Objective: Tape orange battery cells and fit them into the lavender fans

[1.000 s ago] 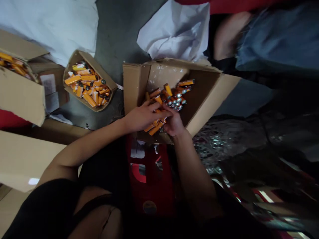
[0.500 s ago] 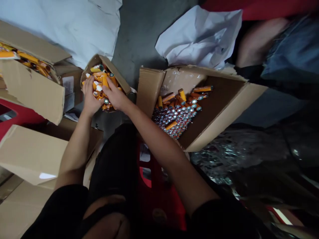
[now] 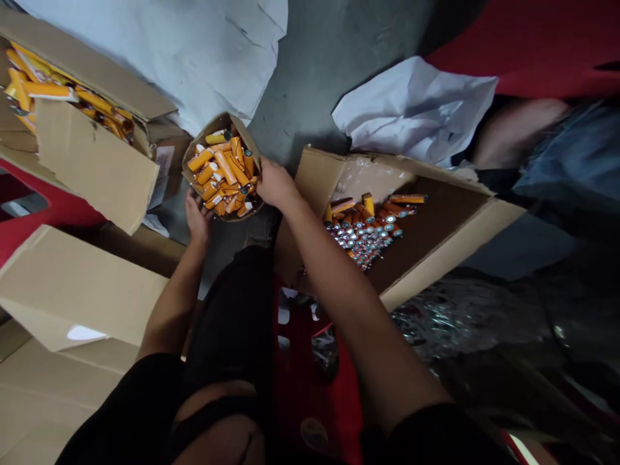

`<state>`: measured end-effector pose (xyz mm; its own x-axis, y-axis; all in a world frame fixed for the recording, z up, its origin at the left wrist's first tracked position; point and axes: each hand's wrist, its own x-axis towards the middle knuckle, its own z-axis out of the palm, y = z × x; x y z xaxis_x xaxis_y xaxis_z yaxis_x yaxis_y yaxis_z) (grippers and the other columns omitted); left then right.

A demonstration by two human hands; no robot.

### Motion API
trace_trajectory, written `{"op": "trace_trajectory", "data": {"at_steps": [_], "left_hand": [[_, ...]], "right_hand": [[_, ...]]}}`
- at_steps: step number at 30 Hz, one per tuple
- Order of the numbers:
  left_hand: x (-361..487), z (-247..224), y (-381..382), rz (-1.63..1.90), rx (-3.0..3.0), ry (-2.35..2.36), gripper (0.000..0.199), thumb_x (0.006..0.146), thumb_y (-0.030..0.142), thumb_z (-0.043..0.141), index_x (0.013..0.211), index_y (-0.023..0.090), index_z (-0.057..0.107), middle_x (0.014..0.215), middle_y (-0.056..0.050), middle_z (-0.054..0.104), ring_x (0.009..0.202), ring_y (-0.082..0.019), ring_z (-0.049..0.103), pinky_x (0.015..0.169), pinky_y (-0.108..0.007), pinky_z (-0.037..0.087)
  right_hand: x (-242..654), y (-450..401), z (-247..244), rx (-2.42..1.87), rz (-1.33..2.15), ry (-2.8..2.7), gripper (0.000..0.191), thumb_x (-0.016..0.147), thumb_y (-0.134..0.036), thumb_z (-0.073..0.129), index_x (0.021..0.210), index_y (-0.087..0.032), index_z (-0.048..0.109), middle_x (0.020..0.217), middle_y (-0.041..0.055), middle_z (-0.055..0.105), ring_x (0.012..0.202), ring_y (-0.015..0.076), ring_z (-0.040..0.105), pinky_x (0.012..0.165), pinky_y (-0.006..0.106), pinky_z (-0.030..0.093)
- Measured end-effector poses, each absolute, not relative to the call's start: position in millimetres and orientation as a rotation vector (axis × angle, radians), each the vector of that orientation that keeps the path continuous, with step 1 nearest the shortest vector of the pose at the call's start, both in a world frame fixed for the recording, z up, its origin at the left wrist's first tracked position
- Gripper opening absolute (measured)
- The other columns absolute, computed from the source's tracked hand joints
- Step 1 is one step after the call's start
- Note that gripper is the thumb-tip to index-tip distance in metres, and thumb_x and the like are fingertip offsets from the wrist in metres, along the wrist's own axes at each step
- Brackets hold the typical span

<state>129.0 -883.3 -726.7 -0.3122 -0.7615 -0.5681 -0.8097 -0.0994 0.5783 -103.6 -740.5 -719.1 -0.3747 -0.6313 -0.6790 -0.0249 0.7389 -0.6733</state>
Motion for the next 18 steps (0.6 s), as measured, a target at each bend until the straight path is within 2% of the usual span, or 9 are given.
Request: {"op": "trace_trajectory", "data": {"at_steps": [1,3,5,8,13,18], "left_hand": [[125,-729,-884,1.431,-1.9,1.976,0.066,0.116,0.062,0.013,0.157,0.02,0.044,0.137,-0.018,0.07,0.108,-0.023,0.077,0.088,-0.039,0.065],[113,-732,-890,1.448,-1.988,1.848,0.045,0.116,0.051,0.035,0.132,0.019,0.062,0.11,-0.009,0.076,0.093,-0.02,0.076,0.083,-0.034,0.063],[100,-729,-897,1.42,-2.028,1.814,0.031,0.113,0.04,0.048,0.108,0.016,0.067,0.09,-0.004,0.072,0.083,-0.017,0.071,0.08,-0.03,0.061],[88,-707,-901,1.274,-1.992,1.934,0.029,0.107,0.034,0.056,0.085,0.016,0.063,0.077,-0.002,0.065,0.079,-0.016,0.063,0.077,-0.025,0.054],[77,-616,-884,0.771,-1.585,2.221,0.028,0.103,0.032,0.051,0.08,0.02,0.059,0.071,0.0,0.058,0.072,-0.016,0.053,0.069,-0.026,0.041],[32,-479,-867,0.64,-1.322,2.305,0.029,0.098,0.039,0.047,0.08,0.022,0.062,0.07,-0.005,0.063,0.068,-0.021,0.058,0.067,-0.03,0.039]], "right_hand": [[-105,-742,-720,-0.504,-0.675,1.838,0.053,0.098,-0.009,0.056,0.151,-0.007,0.058,0.14,0.0247,0.071,0.137,0.0383,0.065,0.123,0.06,0.046],[-108,-744,-717,-0.463,-0.649,1.83,0.056,0.1,-0.01,0.056,0.156,-0.009,0.054,0.132,0.0238,0.075,0.136,0.0398,0.067,0.122,0.064,0.046],[-111,-744,-712,-0.447,-0.624,1.852,0.058,0.101,-0.01,0.056,0.158,-0.01,0.054,0.126,0.0238,0.077,0.135,0.041,0.068,0.121,0.066,0.046],[-115,-737,-696,-0.497,-0.577,1.87,0.057,0.102,-0.011,0.054,0.158,-0.013,0.056,0.124,0.0245,0.078,0.13,0.0425,0.072,0.117,0.067,0.049],[-120,-697,-632,-0.469,-0.581,1.871,0.057,0.102,-0.017,0.054,0.158,-0.024,0.06,0.123,0.0199,0.081,0.122,0.0393,0.076,0.111,0.055,0.057],[-125,-637,-513,-0.32,-0.727,1.908,0.061,0.102,-0.015,0.048,0.162,-0.024,0.056,0.134,0.0159,0.08,0.127,0.0337,0.075,0.113,0.043,0.056]]}}
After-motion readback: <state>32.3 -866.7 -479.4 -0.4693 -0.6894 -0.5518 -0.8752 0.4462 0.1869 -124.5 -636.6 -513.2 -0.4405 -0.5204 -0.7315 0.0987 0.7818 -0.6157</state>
